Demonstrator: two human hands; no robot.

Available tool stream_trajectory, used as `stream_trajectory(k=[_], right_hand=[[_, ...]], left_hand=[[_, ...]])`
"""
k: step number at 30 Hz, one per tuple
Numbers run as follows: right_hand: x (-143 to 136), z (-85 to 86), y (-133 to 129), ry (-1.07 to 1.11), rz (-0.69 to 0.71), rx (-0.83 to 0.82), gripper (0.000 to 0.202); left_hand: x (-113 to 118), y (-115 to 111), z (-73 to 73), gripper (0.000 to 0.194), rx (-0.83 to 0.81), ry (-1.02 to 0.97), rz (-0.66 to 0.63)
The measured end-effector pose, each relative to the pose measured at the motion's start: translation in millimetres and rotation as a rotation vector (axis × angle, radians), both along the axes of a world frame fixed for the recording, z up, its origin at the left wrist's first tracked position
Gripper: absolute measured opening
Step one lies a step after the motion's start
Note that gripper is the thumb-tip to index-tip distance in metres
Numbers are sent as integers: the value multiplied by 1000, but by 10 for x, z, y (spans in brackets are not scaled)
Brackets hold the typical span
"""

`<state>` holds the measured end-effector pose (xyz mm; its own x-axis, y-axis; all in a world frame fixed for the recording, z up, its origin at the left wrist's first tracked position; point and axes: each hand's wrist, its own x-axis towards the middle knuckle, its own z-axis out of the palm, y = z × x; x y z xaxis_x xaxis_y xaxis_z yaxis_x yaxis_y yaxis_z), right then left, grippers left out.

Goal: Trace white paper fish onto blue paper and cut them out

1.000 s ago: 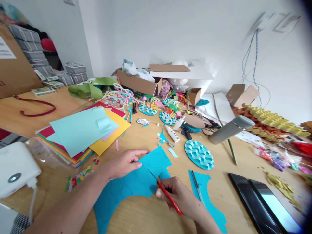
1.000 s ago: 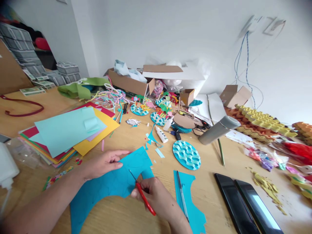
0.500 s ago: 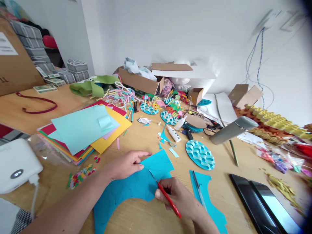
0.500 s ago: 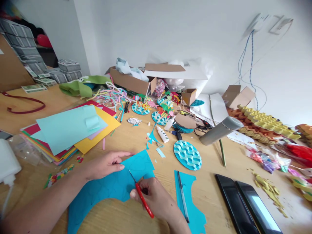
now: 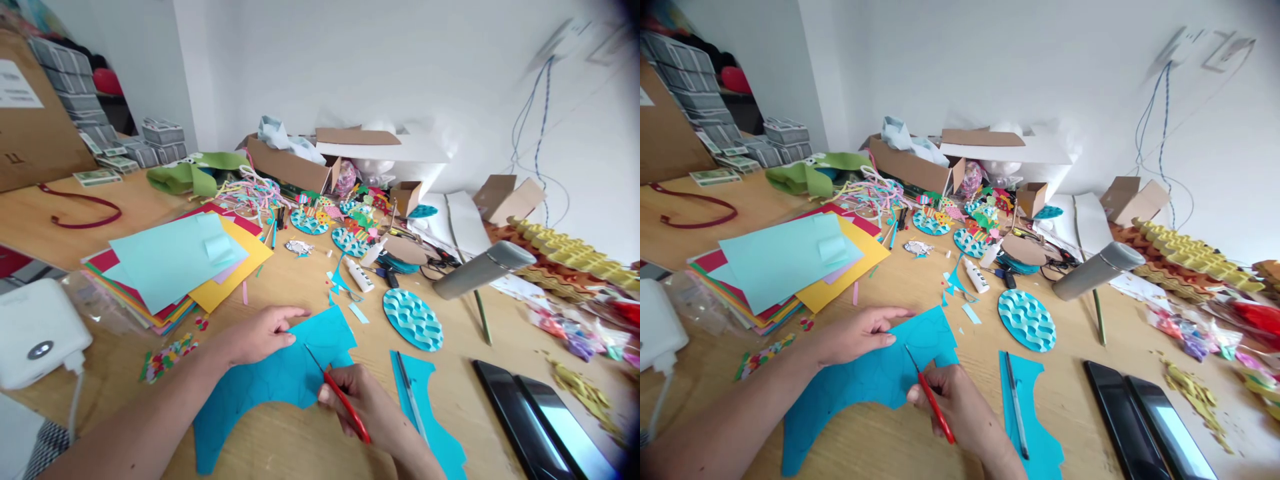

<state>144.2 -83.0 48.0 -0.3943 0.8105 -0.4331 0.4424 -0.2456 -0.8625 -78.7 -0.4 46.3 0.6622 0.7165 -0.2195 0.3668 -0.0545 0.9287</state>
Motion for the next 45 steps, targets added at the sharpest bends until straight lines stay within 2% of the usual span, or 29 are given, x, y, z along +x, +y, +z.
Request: stream_trajectory(k=[9,21,25,30,36,41,45], right_hand=[[23,1,-5,25,51,62,59],[-5,38,-1,-78,118,133,63],[-12,35,1,-94,103,150,63],[-5,46,0,-94,75,121,62],[40,-1,-27,62,107,13,69],[13,27,-11,-47,100,33,62],[29,61,-19,-43,123,-2,64]], left_hand=[[8,-17,47,58,-42,-1,-23],[1,-12,110,58,-34,18,-28],[-2,-10,124,57,-28,24,-23],[-11,-3,127,58,-46,1,-23],[1,-9,133,58,-30,53,-22],[5,-14,114,57,-9,66,-20],[-7,-1,84,58,1,55,-10]])
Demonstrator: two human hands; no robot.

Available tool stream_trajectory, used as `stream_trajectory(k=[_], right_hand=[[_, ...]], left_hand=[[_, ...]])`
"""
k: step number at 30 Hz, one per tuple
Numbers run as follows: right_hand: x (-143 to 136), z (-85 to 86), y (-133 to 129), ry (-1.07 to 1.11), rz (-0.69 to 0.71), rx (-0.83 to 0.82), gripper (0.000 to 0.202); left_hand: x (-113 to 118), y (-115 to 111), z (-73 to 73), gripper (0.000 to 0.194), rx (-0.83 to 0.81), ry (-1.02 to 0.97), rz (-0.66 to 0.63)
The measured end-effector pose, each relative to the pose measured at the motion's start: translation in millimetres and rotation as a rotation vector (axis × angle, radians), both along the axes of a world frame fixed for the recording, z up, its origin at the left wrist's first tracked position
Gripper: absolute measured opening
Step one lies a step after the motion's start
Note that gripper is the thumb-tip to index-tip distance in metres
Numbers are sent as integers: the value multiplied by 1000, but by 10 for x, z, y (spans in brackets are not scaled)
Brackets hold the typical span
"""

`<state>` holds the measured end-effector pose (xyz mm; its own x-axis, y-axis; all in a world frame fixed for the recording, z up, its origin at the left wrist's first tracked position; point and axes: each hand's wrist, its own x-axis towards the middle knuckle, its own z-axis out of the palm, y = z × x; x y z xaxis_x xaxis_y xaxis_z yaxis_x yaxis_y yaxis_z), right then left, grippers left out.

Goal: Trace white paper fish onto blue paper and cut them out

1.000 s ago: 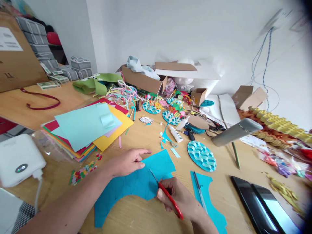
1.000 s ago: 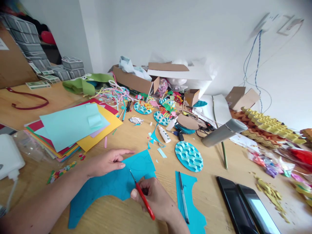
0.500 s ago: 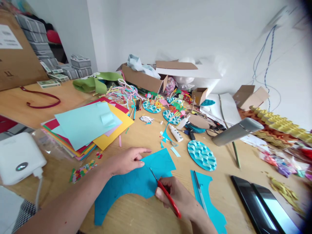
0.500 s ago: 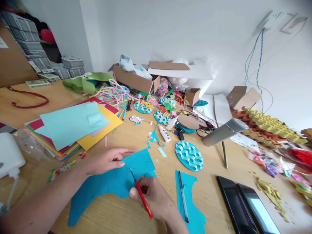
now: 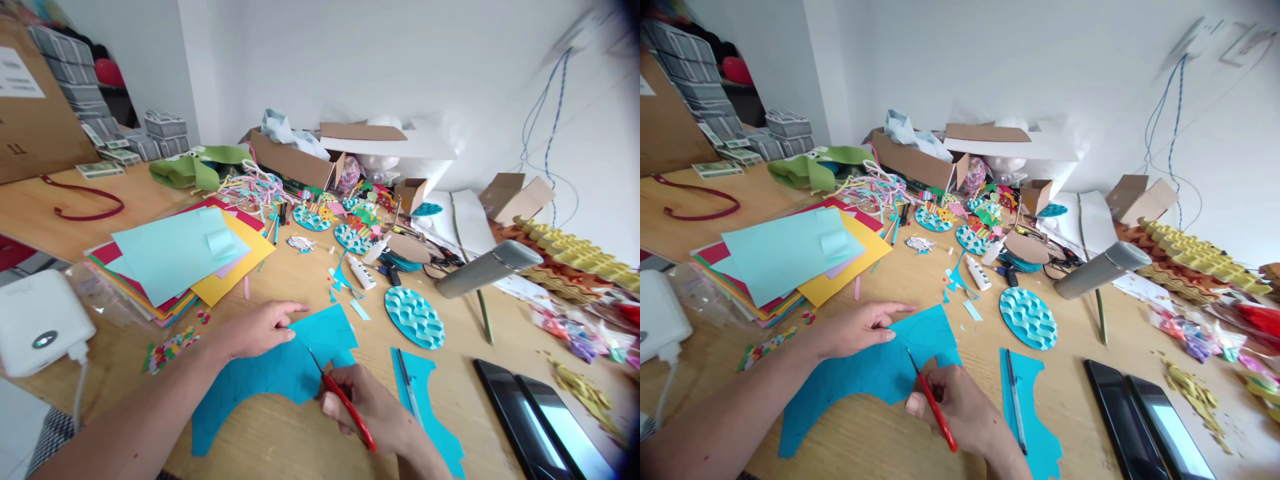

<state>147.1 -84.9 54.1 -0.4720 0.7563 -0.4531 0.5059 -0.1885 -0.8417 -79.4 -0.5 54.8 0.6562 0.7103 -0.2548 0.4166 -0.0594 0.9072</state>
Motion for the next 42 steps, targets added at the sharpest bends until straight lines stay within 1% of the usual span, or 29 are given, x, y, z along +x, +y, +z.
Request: stream_trajectory(k=[3,8,11,14,18,22,26,31,35,39,42], right_hand=[[43,39,-20,-6,17,-26,67],[126,145,-40,-84,94,7,66],[152,168,-42,-46,74,14,68],[140,145,-34,-61,46,10,70],[100,87,-21,-101,61,11,67],[83,53,-15,-52,76,-10,66],[80,66,-12,-9,89,-4,67],[78,101,-16,42,111,28,65],[70,74,-20,43,119,29,63],[56,19,-17,55,107,32,65],[48,13,-20,58,102,64,66]], left_hand=[[-8,9,-8,58,20,11,13],[-7,18,-20,57,-1,58,51],[2,16,-32,57,6,85,78],[16,2,-34,57,18,92,65],[31,-18,-29,57,43,68,36],[38,-27,-49,58,31,50,15],[31,-26,-73,58,30,44,20],[23,-34,-15,59,-5,59,1],[48,-55,38,59,-31,66,-40],[63,-54,19,60,-40,46,-42],[49,-35,-1,60,-57,17,-48]])
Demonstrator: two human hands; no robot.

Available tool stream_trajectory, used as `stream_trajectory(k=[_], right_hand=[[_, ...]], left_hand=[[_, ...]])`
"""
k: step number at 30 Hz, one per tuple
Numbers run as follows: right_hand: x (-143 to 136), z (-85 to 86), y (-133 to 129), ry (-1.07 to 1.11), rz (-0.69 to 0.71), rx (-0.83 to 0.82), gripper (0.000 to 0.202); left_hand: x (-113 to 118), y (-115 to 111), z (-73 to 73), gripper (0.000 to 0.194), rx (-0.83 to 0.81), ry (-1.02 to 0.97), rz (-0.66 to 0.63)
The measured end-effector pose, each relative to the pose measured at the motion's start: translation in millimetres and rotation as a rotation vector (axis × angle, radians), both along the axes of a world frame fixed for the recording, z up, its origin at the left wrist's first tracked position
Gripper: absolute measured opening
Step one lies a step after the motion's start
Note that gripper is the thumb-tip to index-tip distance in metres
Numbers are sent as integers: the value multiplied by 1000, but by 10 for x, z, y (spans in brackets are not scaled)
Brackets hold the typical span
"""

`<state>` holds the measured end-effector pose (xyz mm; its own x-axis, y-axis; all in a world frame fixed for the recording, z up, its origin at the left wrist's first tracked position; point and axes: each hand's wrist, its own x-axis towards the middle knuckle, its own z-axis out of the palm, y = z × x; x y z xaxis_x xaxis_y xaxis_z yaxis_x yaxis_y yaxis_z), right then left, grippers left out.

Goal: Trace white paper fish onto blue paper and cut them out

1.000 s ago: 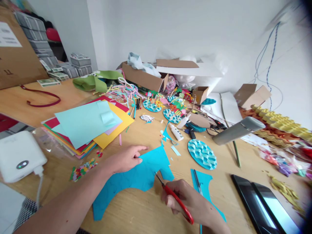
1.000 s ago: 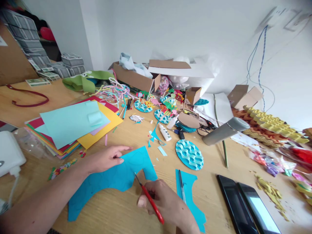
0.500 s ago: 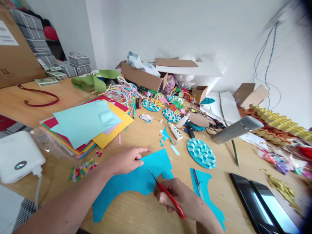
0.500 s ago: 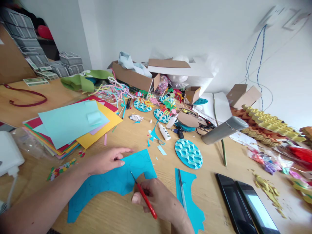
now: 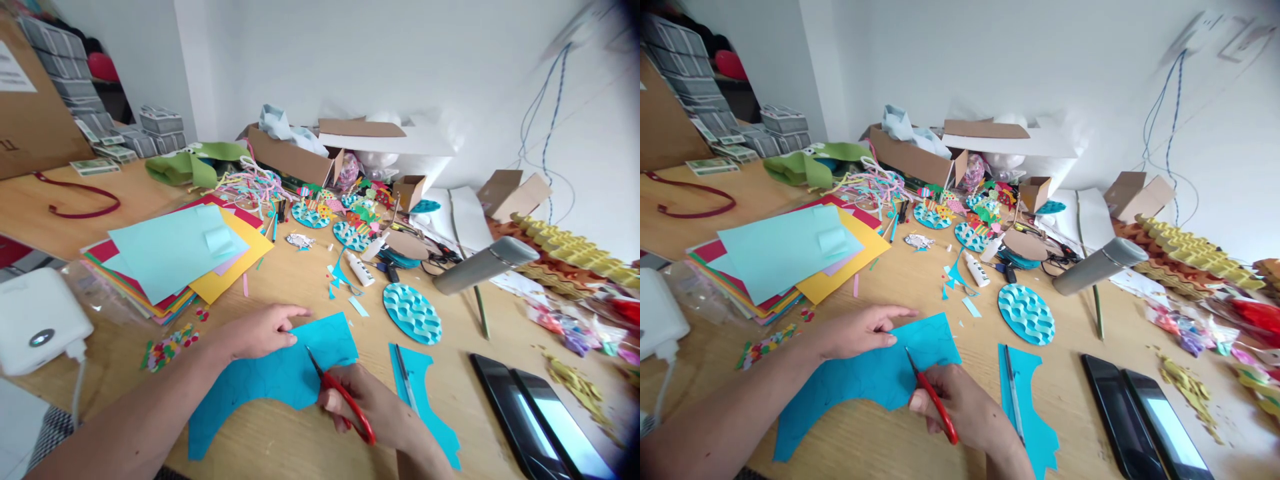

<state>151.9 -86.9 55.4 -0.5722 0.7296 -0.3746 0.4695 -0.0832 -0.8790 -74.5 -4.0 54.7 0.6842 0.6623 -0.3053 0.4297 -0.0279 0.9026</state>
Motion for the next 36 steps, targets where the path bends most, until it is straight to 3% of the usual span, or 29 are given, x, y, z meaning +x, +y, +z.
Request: stream_trajectory(k=[15,21,24,36], right_hand=[[-4,23,-21,-23,-11,21,58],[-1,12,-26,81,7,-33,62],[-8,5,-26,34,-38,-33,59],[-26,47,-17,-29,-1,20,67]], left_hand=[[-22,-2,-1,61,-35,-10,-4],[-4,-20,-18,60,32,48,9],[-2,-23,-21,59,38,50,12],[1,-6,47,61,-75,-21,-46]])
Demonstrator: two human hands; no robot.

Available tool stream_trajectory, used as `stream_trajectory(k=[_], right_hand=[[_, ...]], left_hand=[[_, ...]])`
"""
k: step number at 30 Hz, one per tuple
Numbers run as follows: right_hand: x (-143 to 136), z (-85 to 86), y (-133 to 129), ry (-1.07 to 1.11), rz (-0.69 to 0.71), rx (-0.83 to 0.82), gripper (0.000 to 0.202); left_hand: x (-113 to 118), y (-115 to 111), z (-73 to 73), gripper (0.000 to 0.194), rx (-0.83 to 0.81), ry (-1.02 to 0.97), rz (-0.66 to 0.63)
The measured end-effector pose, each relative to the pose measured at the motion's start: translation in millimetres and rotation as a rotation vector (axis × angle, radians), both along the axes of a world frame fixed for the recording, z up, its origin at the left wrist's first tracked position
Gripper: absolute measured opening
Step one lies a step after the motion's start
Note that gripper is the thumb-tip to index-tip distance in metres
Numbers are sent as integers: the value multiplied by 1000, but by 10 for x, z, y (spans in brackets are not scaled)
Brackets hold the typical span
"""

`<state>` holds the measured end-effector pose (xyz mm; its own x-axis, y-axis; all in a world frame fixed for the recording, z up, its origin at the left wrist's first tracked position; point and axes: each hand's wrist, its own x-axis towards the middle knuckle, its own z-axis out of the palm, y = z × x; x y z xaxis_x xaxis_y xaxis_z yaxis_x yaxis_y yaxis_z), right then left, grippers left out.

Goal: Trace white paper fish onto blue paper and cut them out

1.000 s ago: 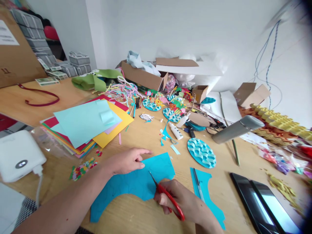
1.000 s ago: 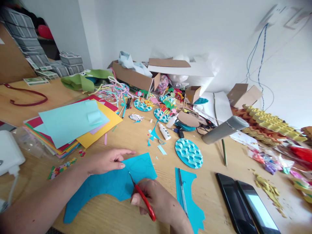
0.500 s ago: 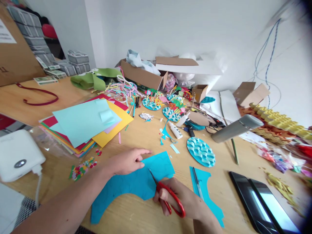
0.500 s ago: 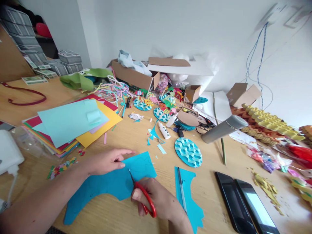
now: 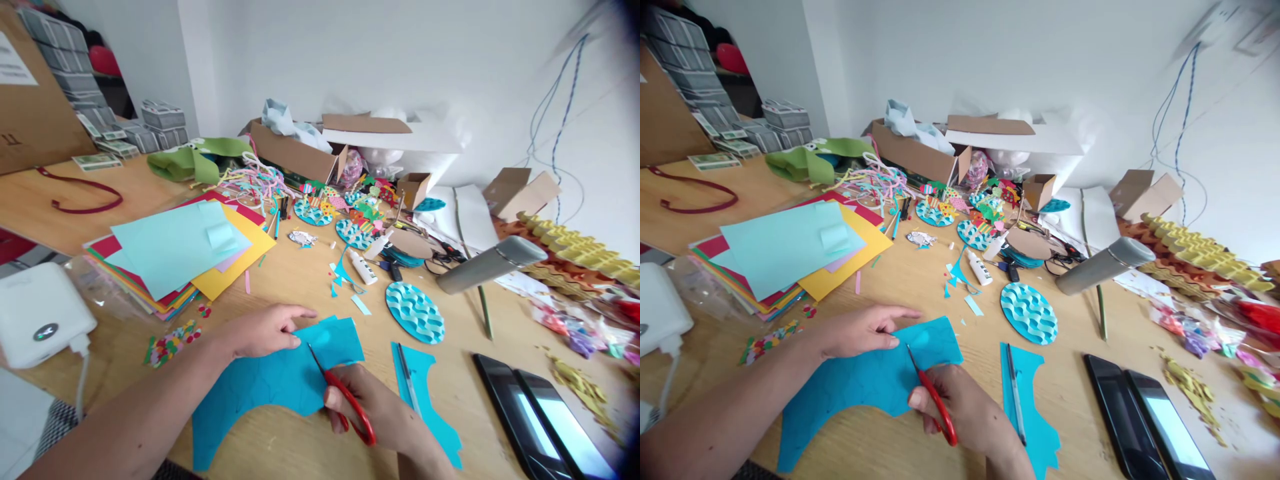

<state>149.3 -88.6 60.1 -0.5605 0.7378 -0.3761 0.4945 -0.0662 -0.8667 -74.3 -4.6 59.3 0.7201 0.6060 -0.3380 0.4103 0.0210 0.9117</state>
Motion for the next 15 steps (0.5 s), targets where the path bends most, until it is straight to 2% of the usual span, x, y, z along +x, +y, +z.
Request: stream_trajectory(k=[6,15], right_hand=[[18,68,-35,38,5,24,64],[11,23,-44,-17,-25,-24,63]], left_hand=[[-9,19,-62,61,10,-58,58],[22,-34,-31,60,114,71,68]])
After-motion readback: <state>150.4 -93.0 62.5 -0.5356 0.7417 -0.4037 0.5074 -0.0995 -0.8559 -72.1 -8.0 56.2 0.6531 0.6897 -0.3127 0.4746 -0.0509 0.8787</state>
